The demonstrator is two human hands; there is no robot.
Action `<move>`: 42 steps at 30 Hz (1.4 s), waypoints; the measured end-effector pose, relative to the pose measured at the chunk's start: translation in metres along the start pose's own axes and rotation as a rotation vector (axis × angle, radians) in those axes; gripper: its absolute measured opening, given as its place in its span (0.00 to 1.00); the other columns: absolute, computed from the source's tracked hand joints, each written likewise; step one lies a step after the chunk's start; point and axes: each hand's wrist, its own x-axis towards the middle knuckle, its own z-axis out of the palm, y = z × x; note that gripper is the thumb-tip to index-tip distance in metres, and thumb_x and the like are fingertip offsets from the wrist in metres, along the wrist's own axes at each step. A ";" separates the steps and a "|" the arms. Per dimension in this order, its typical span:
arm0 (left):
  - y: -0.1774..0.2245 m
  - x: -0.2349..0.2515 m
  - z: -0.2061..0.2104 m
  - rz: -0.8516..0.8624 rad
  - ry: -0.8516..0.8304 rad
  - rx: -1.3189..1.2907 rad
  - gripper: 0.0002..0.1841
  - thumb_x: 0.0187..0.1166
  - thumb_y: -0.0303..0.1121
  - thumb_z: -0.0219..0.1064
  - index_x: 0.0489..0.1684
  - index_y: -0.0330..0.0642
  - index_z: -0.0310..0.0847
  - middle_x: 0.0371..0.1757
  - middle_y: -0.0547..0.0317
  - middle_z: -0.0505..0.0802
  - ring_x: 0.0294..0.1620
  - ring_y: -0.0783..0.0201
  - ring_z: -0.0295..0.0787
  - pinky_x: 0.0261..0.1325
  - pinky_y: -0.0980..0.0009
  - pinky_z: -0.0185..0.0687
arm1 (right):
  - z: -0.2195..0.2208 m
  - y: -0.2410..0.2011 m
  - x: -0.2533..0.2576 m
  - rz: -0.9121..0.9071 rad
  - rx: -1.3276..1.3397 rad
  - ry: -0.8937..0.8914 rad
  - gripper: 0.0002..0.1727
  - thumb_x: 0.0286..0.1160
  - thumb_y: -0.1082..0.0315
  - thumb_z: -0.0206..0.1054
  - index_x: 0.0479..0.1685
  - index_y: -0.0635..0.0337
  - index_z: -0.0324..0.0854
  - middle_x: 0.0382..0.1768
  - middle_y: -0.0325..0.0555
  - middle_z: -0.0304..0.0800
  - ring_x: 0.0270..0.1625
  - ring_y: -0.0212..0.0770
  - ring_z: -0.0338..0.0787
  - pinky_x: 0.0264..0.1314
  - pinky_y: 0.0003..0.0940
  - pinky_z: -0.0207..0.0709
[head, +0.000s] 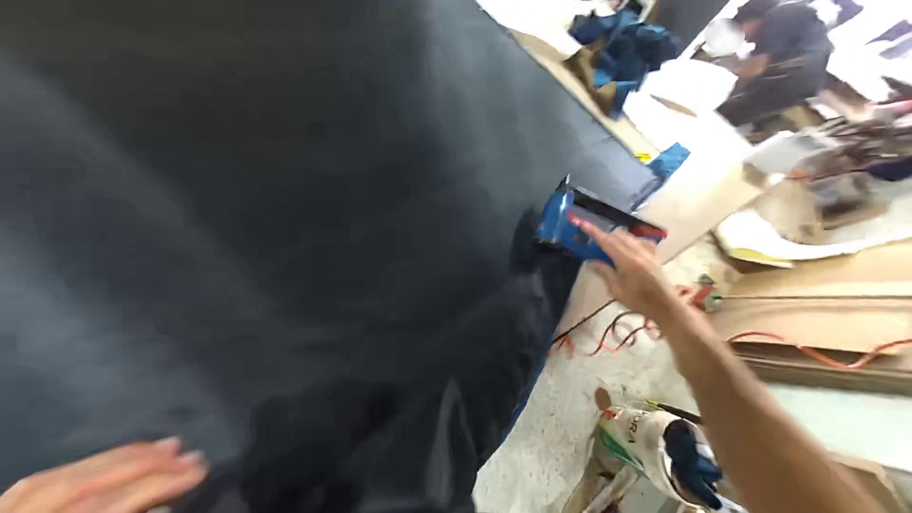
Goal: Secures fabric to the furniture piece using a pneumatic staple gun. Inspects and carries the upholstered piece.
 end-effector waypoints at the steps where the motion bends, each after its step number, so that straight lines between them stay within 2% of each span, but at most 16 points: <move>1: 0.003 -0.014 0.006 -0.039 0.041 0.045 0.15 0.86 0.29 0.60 0.54 0.24 0.87 0.57 0.29 0.92 0.67 0.39 0.87 0.77 0.48 0.76 | 0.003 0.014 0.016 -0.049 0.021 -0.047 0.32 0.79 0.66 0.69 0.86 0.45 0.72 0.68 0.59 0.87 0.70 0.67 0.85 0.68 0.78 0.71; 4: 0.017 -0.053 0.040 -0.201 0.276 0.261 0.16 0.83 0.39 0.59 0.48 0.44 0.93 0.53 0.55 0.96 0.65 0.58 0.90 0.72 0.55 0.83 | 0.021 0.020 0.041 -0.140 0.127 -0.119 0.32 0.84 0.67 0.63 0.90 0.46 0.65 0.71 0.70 0.81 0.73 0.78 0.79 0.71 0.85 0.63; 7: 0.026 -0.066 0.079 -0.224 0.316 0.297 0.15 0.84 0.42 0.59 0.51 0.53 0.93 0.51 0.67 0.96 0.64 0.64 0.89 0.69 0.57 0.85 | 0.033 0.026 0.050 -0.078 0.126 -0.112 0.32 0.86 0.59 0.57 0.91 0.45 0.62 0.72 0.72 0.78 0.74 0.79 0.76 0.73 0.84 0.59; 10: 0.031 -0.074 0.113 -0.121 0.352 0.255 0.12 0.85 0.41 0.61 0.55 0.55 0.91 0.52 0.68 0.96 0.66 0.65 0.89 0.71 0.59 0.84 | 0.026 0.012 0.039 -0.078 0.032 -0.029 0.32 0.85 0.51 0.54 0.89 0.44 0.66 0.80 0.61 0.73 0.83 0.74 0.68 0.78 0.82 0.56; 12: 0.028 -0.073 0.126 -0.044 0.372 0.291 0.12 0.85 0.41 0.63 0.57 0.55 0.90 0.54 0.67 0.95 0.68 0.65 0.87 0.73 0.59 0.81 | -0.005 -0.062 0.014 -0.128 0.088 0.039 0.32 0.83 0.49 0.55 0.84 0.54 0.73 0.81 0.61 0.74 0.84 0.70 0.68 0.82 0.76 0.58; 14: 0.022 -0.069 0.130 0.002 0.343 0.330 0.13 0.85 0.42 0.63 0.61 0.56 0.88 0.59 0.67 0.94 0.70 0.65 0.86 0.74 0.59 0.79 | -0.022 -0.152 -0.033 -0.208 0.254 0.035 0.30 0.77 0.51 0.63 0.76 0.58 0.80 0.74 0.56 0.82 0.78 0.58 0.79 0.79 0.62 0.72; 16: 0.014 -0.061 0.128 0.045 0.298 0.341 0.15 0.85 0.43 0.63 0.66 0.57 0.87 0.62 0.67 0.93 0.70 0.65 0.86 0.73 0.58 0.80 | -0.010 -0.207 -0.082 -0.306 0.391 -0.042 0.29 0.75 0.46 0.70 0.75 0.44 0.82 0.68 0.41 0.86 0.73 0.42 0.83 0.73 0.48 0.81; 18: 0.009 -0.053 0.128 0.093 0.278 0.357 0.16 0.85 0.45 0.63 0.66 0.58 0.88 0.62 0.67 0.92 0.67 0.65 0.86 0.71 0.58 0.81 | 0.008 -0.237 -0.110 -0.350 0.400 -0.083 0.31 0.71 0.41 0.73 0.76 0.33 0.79 0.64 0.33 0.87 0.69 0.37 0.84 0.67 0.43 0.84; 21: 0.005 -0.036 0.137 0.183 0.277 0.411 0.20 0.82 0.50 0.66 0.68 0.56 0.87 0.58 0.64 0.92 0.62 0.62 0.87 0.67 0.56 0.81 | 0.028 -0.256 -0.115 -0.335 0.393 -0.068 0.37 0.65 0.34 0.75 0.75 0.38 0.79 0.59 0.32 0.88 0.64 0.36 0.86 0.63 0.42 0.85; 23: 0.006 -0.027 0.144 0.261 0.314 0.431 0.16 0.81 0.47 0.67 0.61 0.56 0.90 0.49 0.64 0.93 0.55 0.63 0.88 0.64 0.57 0.79 | 0.043 -0.266 -0.111 -0.368 0.379 0.012 0.28 0.69 0.39 0.74 0.61 0.45 0.85 0.47 0.33 0.89 0.52 0.36 0.87 0.55 0.40 0.84; 25: 0.007 -0.024 0.148 0.341 0.405 0.436 0.10 0.82 0.38 0.65 0.48 0.52 0.94 0.36 0.65 0.91 0.46 0.64 0.88 0.61 0.60 0.80 | 0.064 -0.274 -0.108 -0.422 0.312 0.265 0.07 0.72 0.58 0.71 0.35 0.49 0.85 0.30 0.34 0.88 0.37 0.36 0.87 0.42 0.35 0.82; 28: 0.013 -0.031 0.148 0.387 0.501 0.472 0.09 0.80 0.31 0.65 0.44 0.47 0.94 0.32 0.64 0.90 0.44 0.63 0.87 0.61 0.62 0.79 | 0.088 -0.282 -0.108 -0.431 0.241 0.620 0.12 0.66 0.71 0.67 0.17 0.51 0.74 0.18 0.38 0.79 0.27 0.40 0.81 0.34 0.36 0.74; 31: 0.008 -0.047 0.159 0.390 0.439 0.508 0.10 0.81 0.29 0.63 0.45 0.46 0.93 0.35 0.63 0.91 0.47 0.62 0.88 0.65 0.61 0.81 | 0.089 -0.282 -0.120 -0.474 0.278 0.475 0.12 0.72 0.66 0.67 0.19 0.52 0.77 0.21 0.38 0.82 0.30 0.40 0.84 0.37 0.37 0.76; 35: 0.007 -0.083 0.167 0.330 0.391 0.399 0.08 0.83 0.34 0.65 0.48 0.49 0.91 0.37 0.63 0.92 0.48 0.62 0.90 0.62 0.62 0.85 | 0.056 -0.269 -0.142 -0.539 0.328 0.159 0.24 0.75 0.36 0.66 0.33 0.47 0.85 0.30 0.35 0.88 0.39 0.38 0.88 0.46 0.39 0.81; 38: 0.011 -0.107 0.159 0.199 0.475 0.346 0.07 0.83 0.36 0.67 0.50 0.51 0.91 0.39 0.64 0.93 0.49 0.65 0.90 0.57 0.66 0.86 | 0.031 -0.266 -0.149 -0.477 0.428 0.317 0.17 0.75 0.45 0.69 0.30 0.47 0.81 0.30 0.36 0.87 0.39 0.38 0.89 0.42 0.37 0.83; 42: 0.005 -0.094 0.141 0.105 0.451 0.416 0.14 0.83 0.40 0.68 0.60 0.49 0.91 0.51 0.61 0.93 0.56 0.65 0.90 0.60 0.67 0.88 | 0.030 -0.289 -0.128 -0.416 0.317 0.337 0.18 0.73 0.47 0.72 0.54 0.46 0.87 0.58 0.41 0.89 0.66 0.45 0.85 0.67 0.46 0.79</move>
